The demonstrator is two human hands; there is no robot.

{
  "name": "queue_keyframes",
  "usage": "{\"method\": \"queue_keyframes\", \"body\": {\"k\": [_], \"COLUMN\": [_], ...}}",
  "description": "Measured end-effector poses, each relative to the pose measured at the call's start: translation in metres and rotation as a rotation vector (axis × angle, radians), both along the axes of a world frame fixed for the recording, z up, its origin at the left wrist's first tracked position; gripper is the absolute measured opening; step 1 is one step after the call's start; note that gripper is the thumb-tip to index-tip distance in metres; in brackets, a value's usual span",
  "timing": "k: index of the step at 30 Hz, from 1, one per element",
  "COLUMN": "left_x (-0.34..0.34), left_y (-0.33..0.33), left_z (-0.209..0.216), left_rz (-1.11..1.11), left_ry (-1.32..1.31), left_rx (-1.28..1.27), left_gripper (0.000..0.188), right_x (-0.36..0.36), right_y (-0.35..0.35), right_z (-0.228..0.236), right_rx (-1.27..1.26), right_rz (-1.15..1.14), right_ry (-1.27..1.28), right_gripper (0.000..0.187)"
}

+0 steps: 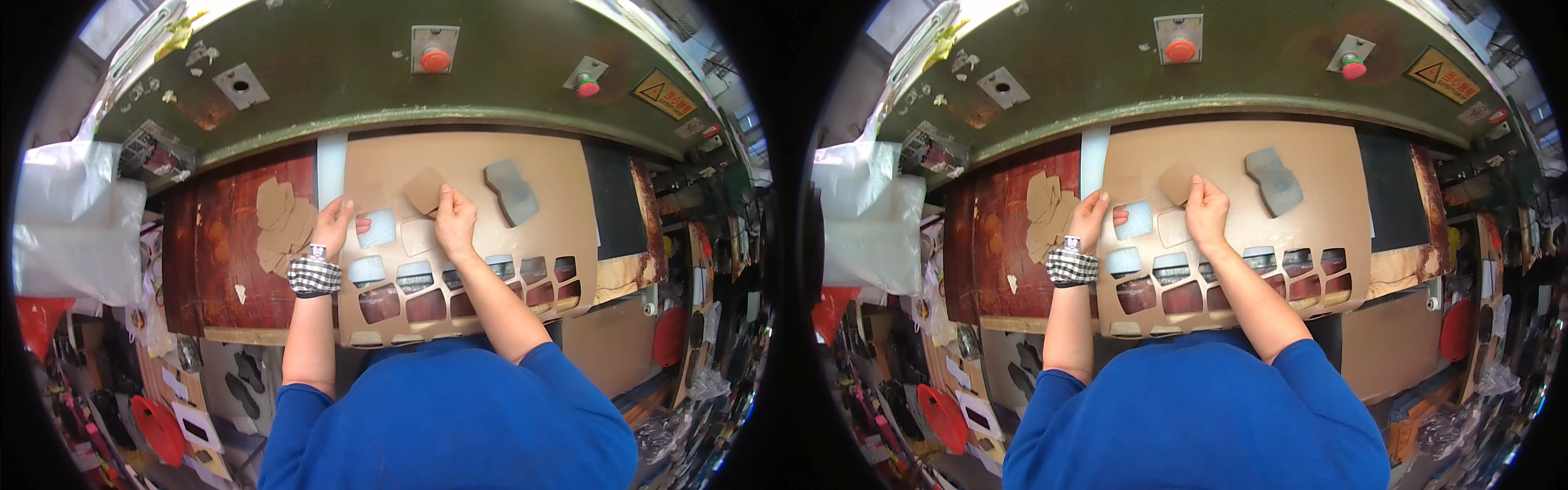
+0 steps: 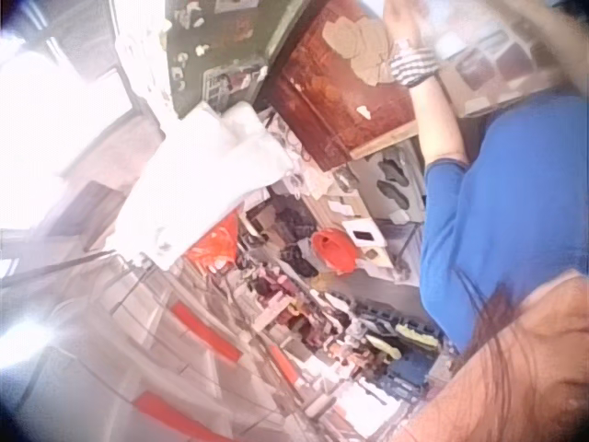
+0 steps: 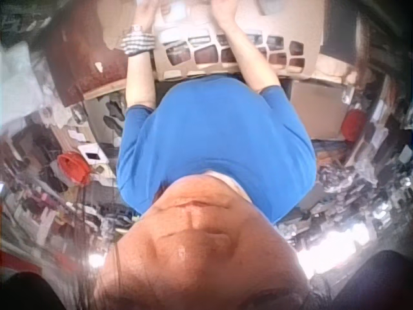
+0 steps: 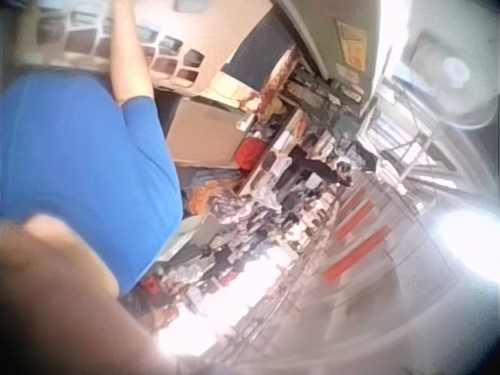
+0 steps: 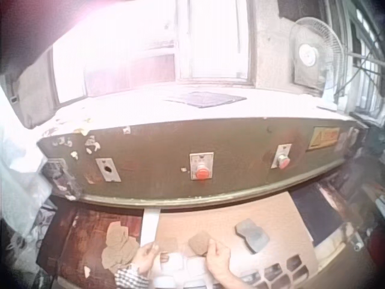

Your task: The person places a cardboard sheet with multiple cutouts onto a flat press machine, presses it using a green button, then removes and separates the individual cutout pieces. They repeat this cycle several times, collecting the finished pieces into a plastic bag.

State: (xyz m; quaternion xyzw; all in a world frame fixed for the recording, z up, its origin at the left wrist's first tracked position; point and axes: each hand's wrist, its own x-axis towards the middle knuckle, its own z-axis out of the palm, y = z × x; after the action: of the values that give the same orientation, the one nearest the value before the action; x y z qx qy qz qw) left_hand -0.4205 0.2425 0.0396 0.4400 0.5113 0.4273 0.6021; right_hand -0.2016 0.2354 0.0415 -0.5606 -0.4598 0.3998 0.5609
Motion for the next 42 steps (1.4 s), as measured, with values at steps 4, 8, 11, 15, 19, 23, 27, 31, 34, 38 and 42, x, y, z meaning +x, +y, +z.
{"method": "queue_keyframes", "body": {"k": [4, 8, 11, 15, 19, 23, 27, 31, 34, 38, 42], "left_x": [0.016, 0.021, 0.016, 0.008, 0.009, 0.023, 0.027, 0.006, -0.011, 0.005, 0.052], "left_y": [0.017, 0.019, 0.020, 0.021, 0.026, 0.041, 0.041, 0.018, 0.002, -0.007, -0.018], "left_z": [0.001, 0.010, 0.014, 0.003, -0.017, -0.026, -0.026, -0.020, -0.012, 0.000, 0.005], "left_rz": [-0.054, -0.104, -0.108, -0.075, -0.318, -0.512, -0.533, -0.337, -0.380, -0.490, -0.268], "left_ry": [-0.156, -0.305, -0.202, -0.341, -0.914, -1.008, -0.943, -0.479, -0.457, -0.698, -1.101], "left_rx": [-0.012, -0.065, -0.035, 0.055, -0.114, -0.087, -0.145, -0.143, -0.208, -0.146, -0.255], "left_gripper": [0.036, 0.037, 0.038, 0.047, 0.046, 0.043, 0.051, 0.053, 0.058, 0.068, 0.082], "right_x": [-0.012, -0.041, -0.021, 0.027, 0.020, -0.004, 0.014, 0.043, 0.037, 0.015, 0.010], "right_y": [0.019, 0.029, 0.038, 0.035, 0.020, 0.015, 0.024, 0.017, -0.011, -0.046, -0.043], "right_z": [0.017, 0.020, 0.011, -0.008, -0.017, -0.008, 0.001, -0.008, -0.020, -0.022, -0.015], "right_rx": [0.211, 0.238, 0.053, 0.144, 0.418, 0.381, 0.093, 0.155, 0.448, 0.465, 0.316], "right_rz": [0.038, 0.144, -0.019, -0.164, -0.062, 0.064, -0.136, -0.038, 0.150, 0.117, -0.045], "right_ry": [-0.459, -0.267, -0.332, -0.257, -0.482, -0.479, -0.259, -0.264, -0.456, -0.497, -0.394], "right_gripper": [0.025, 0.024, 0.018, 0.017, 0.018, 0.020, 0.021, 0.025, 0.026, 0.032, 0.034]}}
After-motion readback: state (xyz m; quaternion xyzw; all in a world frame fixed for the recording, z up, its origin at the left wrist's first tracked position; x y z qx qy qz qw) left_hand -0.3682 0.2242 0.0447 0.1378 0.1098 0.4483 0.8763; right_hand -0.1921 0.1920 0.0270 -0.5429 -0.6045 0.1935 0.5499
